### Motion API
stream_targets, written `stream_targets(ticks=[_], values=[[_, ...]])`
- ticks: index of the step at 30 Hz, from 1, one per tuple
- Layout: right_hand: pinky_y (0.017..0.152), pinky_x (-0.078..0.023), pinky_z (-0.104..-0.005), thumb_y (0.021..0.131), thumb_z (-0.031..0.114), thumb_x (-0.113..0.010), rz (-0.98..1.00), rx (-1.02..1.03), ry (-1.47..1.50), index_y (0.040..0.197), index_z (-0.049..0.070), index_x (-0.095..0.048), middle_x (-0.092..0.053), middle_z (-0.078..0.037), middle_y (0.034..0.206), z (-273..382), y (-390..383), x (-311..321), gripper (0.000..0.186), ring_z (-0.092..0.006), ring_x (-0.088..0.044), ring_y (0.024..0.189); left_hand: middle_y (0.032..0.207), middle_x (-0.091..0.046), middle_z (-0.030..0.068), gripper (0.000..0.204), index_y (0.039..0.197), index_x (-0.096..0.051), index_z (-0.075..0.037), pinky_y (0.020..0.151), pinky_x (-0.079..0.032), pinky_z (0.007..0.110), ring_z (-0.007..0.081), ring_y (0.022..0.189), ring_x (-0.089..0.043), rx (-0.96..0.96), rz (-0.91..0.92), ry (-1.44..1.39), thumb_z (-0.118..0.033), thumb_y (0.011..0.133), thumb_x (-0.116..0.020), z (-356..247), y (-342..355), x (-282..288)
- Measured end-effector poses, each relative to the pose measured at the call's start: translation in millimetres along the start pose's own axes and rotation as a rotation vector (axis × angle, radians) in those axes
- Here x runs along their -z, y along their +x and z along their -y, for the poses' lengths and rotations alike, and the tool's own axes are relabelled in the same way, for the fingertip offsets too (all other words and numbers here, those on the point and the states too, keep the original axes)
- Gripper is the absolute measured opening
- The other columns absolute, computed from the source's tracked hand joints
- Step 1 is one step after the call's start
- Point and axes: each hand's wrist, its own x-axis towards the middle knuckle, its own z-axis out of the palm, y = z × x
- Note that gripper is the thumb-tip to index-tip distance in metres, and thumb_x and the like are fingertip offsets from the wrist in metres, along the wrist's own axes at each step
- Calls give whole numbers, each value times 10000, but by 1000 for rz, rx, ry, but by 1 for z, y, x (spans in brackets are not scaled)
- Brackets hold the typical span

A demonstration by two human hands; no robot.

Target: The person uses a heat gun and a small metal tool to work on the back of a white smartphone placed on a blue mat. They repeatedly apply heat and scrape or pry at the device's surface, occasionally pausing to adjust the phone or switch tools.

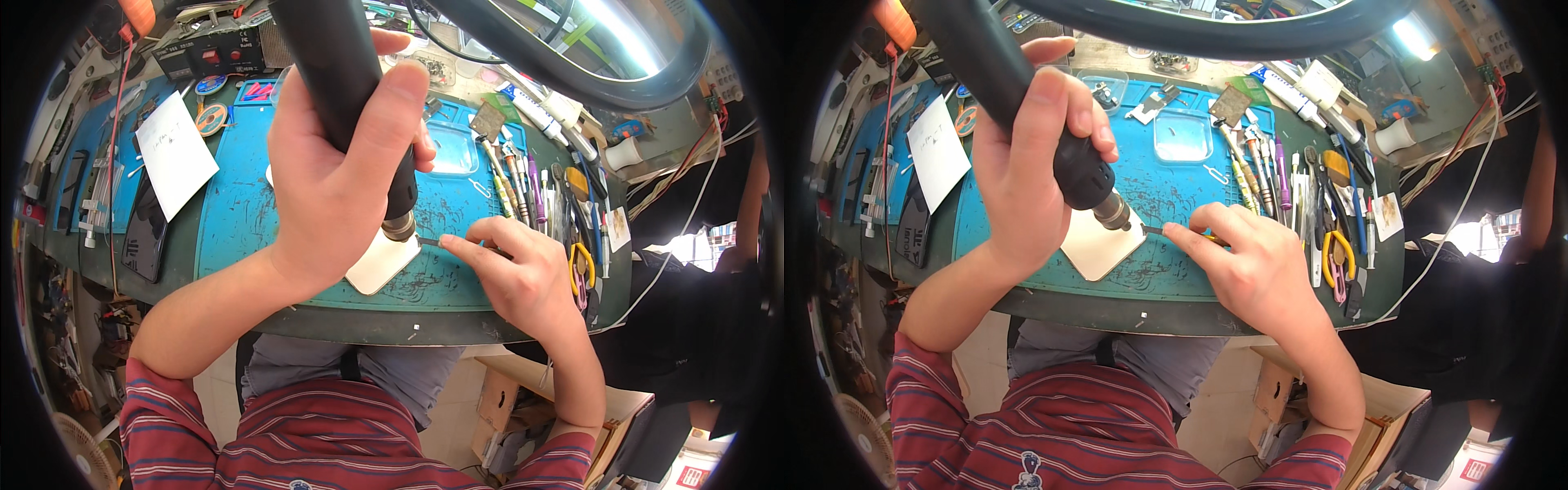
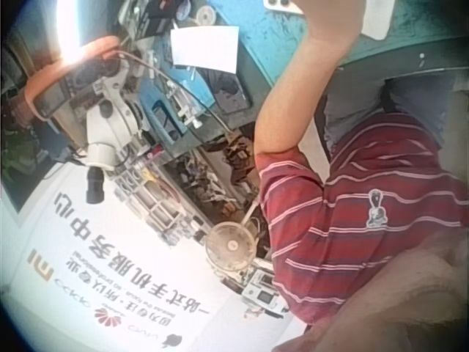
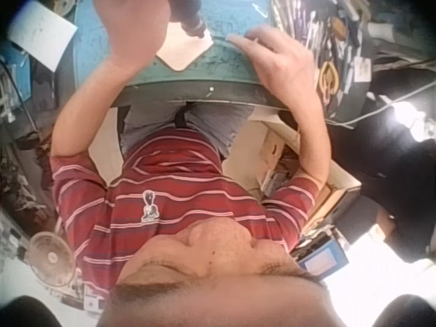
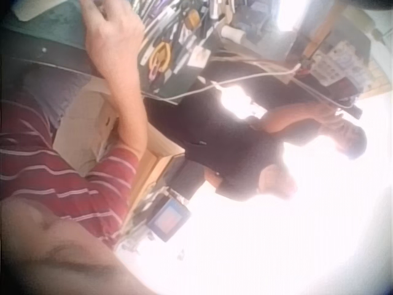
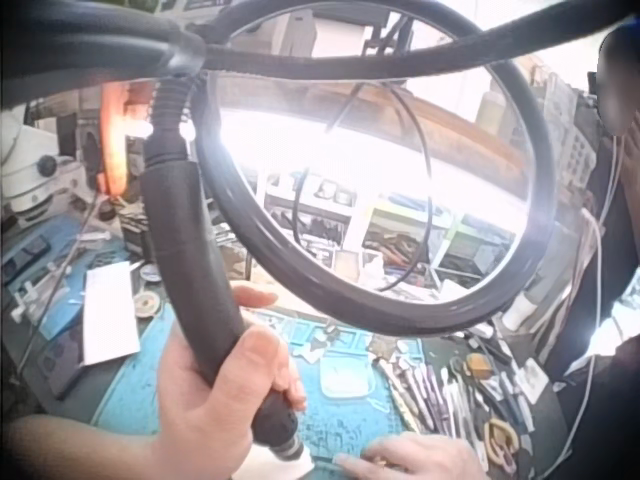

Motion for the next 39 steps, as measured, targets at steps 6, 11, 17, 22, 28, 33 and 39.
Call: stream_targets(ticks=[6, 11, 17, 22, 28, 33, 39], values=[[627, -558, -339, 776, -15, -704, 3, -40, 125, 1098, 131, -772, -657, -32, 930, -7, 1, -3, 360, -219, -685, 769, 840, -548, 39, 367, 1366, -469, 20, 656, -541, 317, 138, 741, -601, 22, -28, 11, -208, 1085, -534, 0, -1, -4], [636, -558, -347, 792, -7, -706, 17, -29, 131, 1094, 122, -775, -659, -39, 937, -6, 3, -1, 336, -227, -687, 781, 840, -549, 40, 368, 1366, -467, 20, 663, -540, 318, 138, 740, -600, 14, -10, 15, -207, 1085, -533, 2, -2, -3], [641, -547, -346, 784, -48, -703, 20, -20, 141, 1108, 102, -776, -663, -62, 935, -6, 4, -1, 365, -236, -677, 770, 839, -549, 42, 369, 1366, -463, 21, 662, -540, 320, 139, 738, -599, 7, -7, 20, -210, 1086, -530, 1, -2, -3], [651, -559, -348, 800, 7, -693, 17, -4, 133, 1100, 111, -772, -665, -48, 953, -10, 2, -4, 327, -236, -686, 798, 839, -551, 42, 366, 1362, -464, 20, 659, -541, 319, 138, 738, -602, -1, 3, 25, -212, 1087, -530, 4, -2, -3], [660, -563, -357, 809, 5, -687, 20, -11, 165, 1099, 102, -769, -675, -54, 964, -12, 1, -4, 317, -244, -690, 805, 835, -552, 40, 368, 1354, -464, 21, 653, -544, 316, 138, 735, -608, 9, -7, 25, -220, 1086, -536, 3, -2, -4], [668, -566, -362, 815, 4, -684, 32, -11, 181, 1098, 101, -768, -677, -57, 972, -13, 2, -4, 311, -247, -693, 816, 832, -549, 39, 361, 1338, -461, 26, 652, -544, 315, 140, 724, -608, 14, -11, 36, -218, 1083, -539, 2, -2, -5], [677, -569, -357, 814, 3, -681, 37, 0, 182, 1106, 109, -766, -681, -49, 981, -14, 3, -3, 322, -244, -698, 832, 823, -545, 37, 363, 1338, -451, 32, 646, -542, 313, 141, 715, -606, 23, -16, 23, -208, 1080, -540, 0, -2, -6]])
